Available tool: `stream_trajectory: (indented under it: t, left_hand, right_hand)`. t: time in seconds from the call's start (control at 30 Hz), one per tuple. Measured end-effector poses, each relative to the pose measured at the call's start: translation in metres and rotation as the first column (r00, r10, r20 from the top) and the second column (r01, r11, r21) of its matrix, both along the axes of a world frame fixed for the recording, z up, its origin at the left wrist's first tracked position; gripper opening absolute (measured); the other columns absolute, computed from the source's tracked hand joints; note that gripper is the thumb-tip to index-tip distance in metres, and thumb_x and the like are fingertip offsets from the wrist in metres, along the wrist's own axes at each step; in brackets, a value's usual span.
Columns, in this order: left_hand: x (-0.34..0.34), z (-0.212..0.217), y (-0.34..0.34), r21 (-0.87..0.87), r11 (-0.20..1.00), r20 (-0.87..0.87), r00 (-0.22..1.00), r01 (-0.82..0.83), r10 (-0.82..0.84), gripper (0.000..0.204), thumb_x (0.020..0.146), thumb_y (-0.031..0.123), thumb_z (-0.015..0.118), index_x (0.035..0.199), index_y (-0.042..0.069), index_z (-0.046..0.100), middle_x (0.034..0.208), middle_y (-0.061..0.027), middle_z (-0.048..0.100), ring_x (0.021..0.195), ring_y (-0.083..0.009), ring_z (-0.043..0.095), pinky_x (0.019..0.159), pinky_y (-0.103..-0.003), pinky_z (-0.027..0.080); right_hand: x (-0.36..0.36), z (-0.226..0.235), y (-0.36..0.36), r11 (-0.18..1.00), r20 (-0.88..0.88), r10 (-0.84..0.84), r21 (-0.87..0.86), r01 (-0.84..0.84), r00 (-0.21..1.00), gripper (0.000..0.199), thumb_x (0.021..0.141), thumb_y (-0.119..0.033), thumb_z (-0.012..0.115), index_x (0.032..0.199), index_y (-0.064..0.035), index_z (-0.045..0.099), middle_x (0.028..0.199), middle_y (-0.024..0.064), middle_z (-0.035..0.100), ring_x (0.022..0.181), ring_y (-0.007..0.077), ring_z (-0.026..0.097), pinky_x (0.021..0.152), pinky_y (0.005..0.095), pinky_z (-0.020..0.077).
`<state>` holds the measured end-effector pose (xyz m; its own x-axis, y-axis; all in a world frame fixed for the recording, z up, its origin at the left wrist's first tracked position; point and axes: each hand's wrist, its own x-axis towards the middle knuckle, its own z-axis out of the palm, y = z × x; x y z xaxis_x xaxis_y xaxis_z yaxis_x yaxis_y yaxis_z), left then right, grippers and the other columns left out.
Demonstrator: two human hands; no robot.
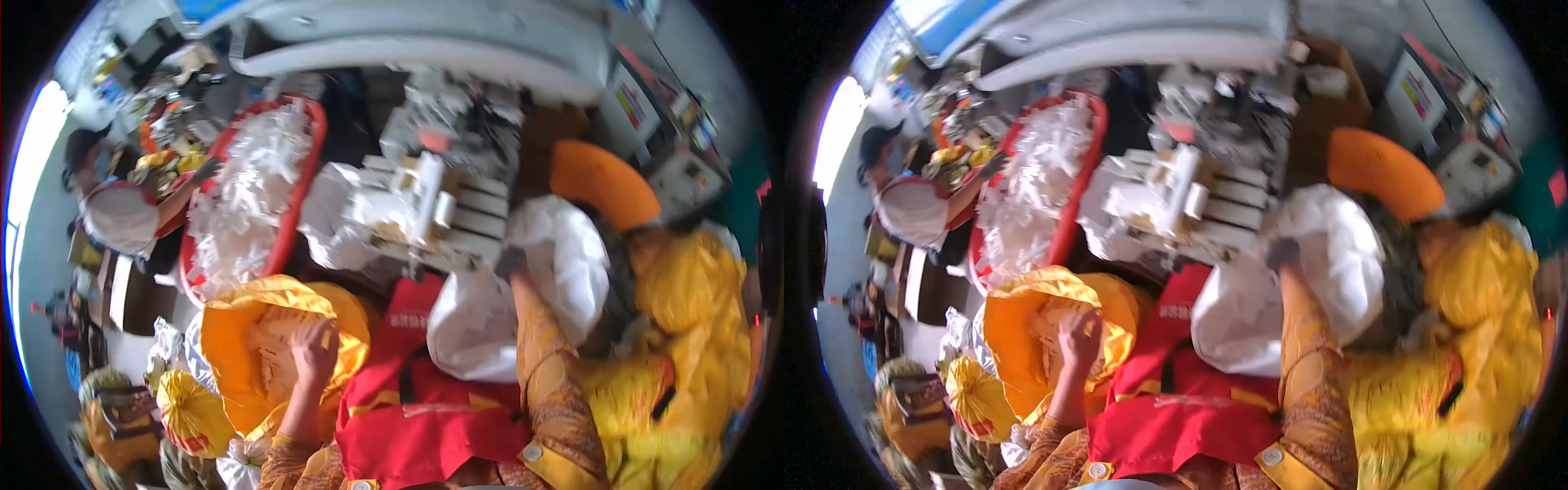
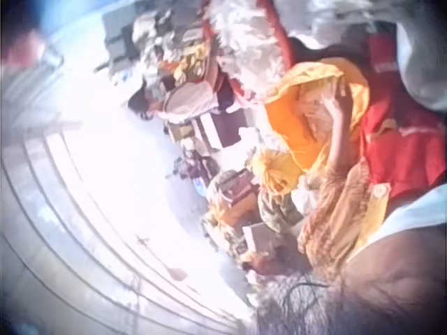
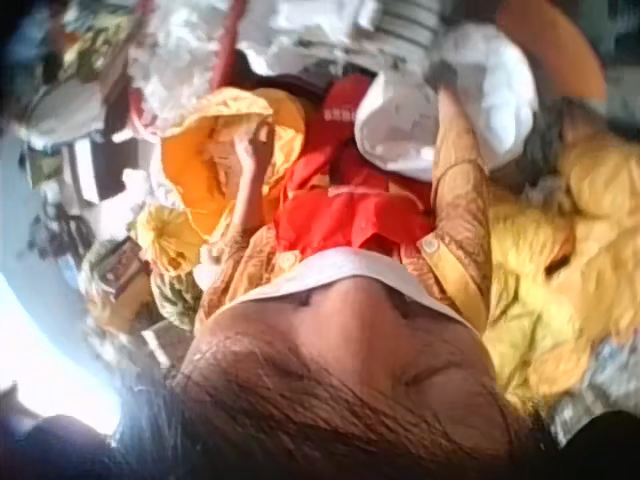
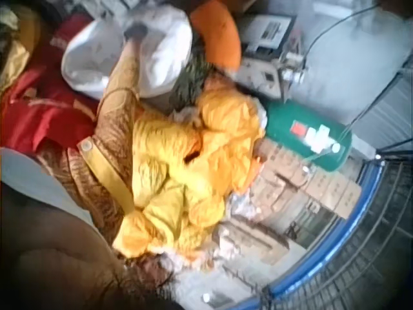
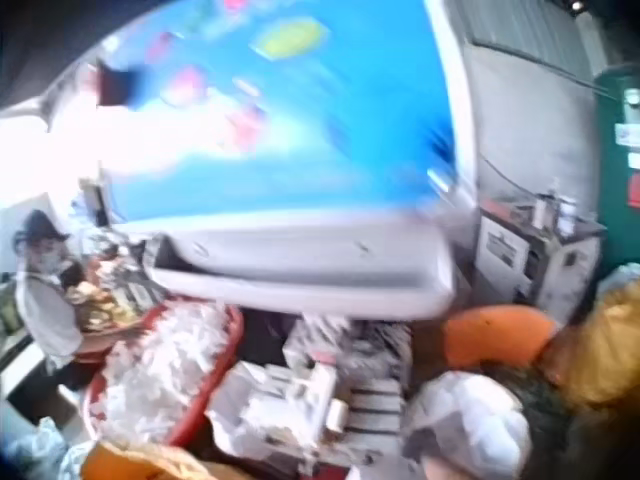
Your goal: The person retrieves plastic toy guns from a bag, positions them one by one into a printing machine to be stamped, and deposits the printed toy guns into another bag.
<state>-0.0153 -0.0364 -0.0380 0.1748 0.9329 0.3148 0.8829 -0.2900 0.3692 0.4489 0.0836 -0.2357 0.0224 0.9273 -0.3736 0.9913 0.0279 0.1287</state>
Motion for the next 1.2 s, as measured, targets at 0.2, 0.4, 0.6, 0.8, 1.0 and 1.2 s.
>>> stream_trajectory:
  t: [0.2, 0.4, 0.6, 0.8, 1.0, 1.2]
  left_hand:
    - [-0.006, 0.004, -0.001, 0.106, 0.990, 0.117, 0.990, -0.096, 0.083, 0.003, 0.074, 0.010, 0.065, 0.076, 0.009, 0.065, 0.072, -0.0075, 0.062, 0.071, -0.0275, 0.060, 0.071, -0.038, 0.045]
    - [0.008, -0.003, 0.002, 0.112, 0.994, 0.184, 0.983, -0.015, -0.006, 0.004, 0.074, 0.013, 0.066, 0.074, 0.009, 0.064, 0.071, -0.0071, 0.062, 0.069, -0.0265, 0.060, 0.067, -0.037, 0.045]
    - [0.019, -0.001, 0.008, 0.164, 0.986, 0.177, 0.982, 0.036, -0.065, 0.006, 0.072, 0.010, 0.067, 0.076, 0.007, 0.065, 0.069, -0.0080, 0.062, 0.068, -0.0262, 0.060, 0.066, -0.037, 0.046]
    - [0.022, 0.017, 0.016, 0.202, 0.978, 0.187, 0.977, 0.058, -0.097, 0.005, 0.072, 0.008, 0.066, 0.077, 0.005, 0.066, 0.069, -0.0082, 0.063, 0.067, -0.0262, 0.060, 0.068, -0.036, 0.046]
    - [0.035, 0.038, 0.044, 0.359, 0.929, 0.248, 0.950, 0.093, -0.191, 0.008, 0.071, 0.005, 0.063, 0.079, 0.007, 0.063, 0.069, -0.0076, 0.060, 0.067, -0.0264, 0.058, 0.066, -0.035, 0.044]
    - [0.078, 0.066, 0.119, 0.445, 0.893, 0.311, 0.922, 0.074, -0.231, 0.027, 0.076, 0.010, 0.062, 0.102, 0.005, 0.060, 0.106, -0.0138, 0.059, 0.094, -0.0334, 0.056, 0.083, -0.040, 0.045]
  right_hand:
    - [-0.005, -0.001, -0.009, 0.999, 0.002, -0.052, 0.014, 0.052, 0.999, 0.027, 0.071, -0.025, 0.057, 0.092, -0.0126, 0.069, 0.099, 0.0139, 0.065, 0.095, 0.0286, 0.062, 0.083, 0.0370, 0.0488]
    - [0.002, 0.075, -0.034, 0.996, -0.333, -0.059, -0.081, 0.034, 0.941, 0.046, 0.075, -0.028, 0.060, 0.116, -0.0085, 0.053, 0.110, 0.0194, 0.060, 0.105, 0.0340, 0.056, 0.088, 0.0407, 0.0448]
    - [0.020, 0.111, -0.107, 0.985, -0.439, -0.001, 0.154, 0.077, 0.898, 0.039, 0.077, -0.010, 0.049, 0.115, -0.0036, 0.054, 0.118, 0.0226, 0.052, 0.107, 0.0399, 0.051, 0.092, 0.0440, 0.0415]
    - [0.010, 0.141, -0.140, 0.998, -0.466, 0.042, 0.051, -0.021, 0.884, 0.051, 0.075, -0.014, 0.050, 0.125, -0.0055, 0.049, 0.117, 0.0242, 0.054, 0.108, 0.0386, 0.052, 0.095, 0.0408, 0.0404]
    - [-0.005, 0.228, -0.150, 0.997, -0.382, 0.065, 0.056, -0.047, 0.922, 0.051, 0.071, -0.022, 0.062, 0.120, -0.0083, 0.055, 0.104, 0.0202, 0.061, 0.099, 0.0359, 0.057, 0.087, 0.0405, 0.0451]
    - [0.001, 0.314, -0.174, 0.909, -0.982, -0.134, -0.067, 0.412, 0.135, 0.041, 0.078, -0.022, 0.062, 0.112, 0.0013, 0.058, 0.083, 0.0050, 0.064, 0.066, 0.0096, 0.058, 0.061, 0.0222, 0.0457]
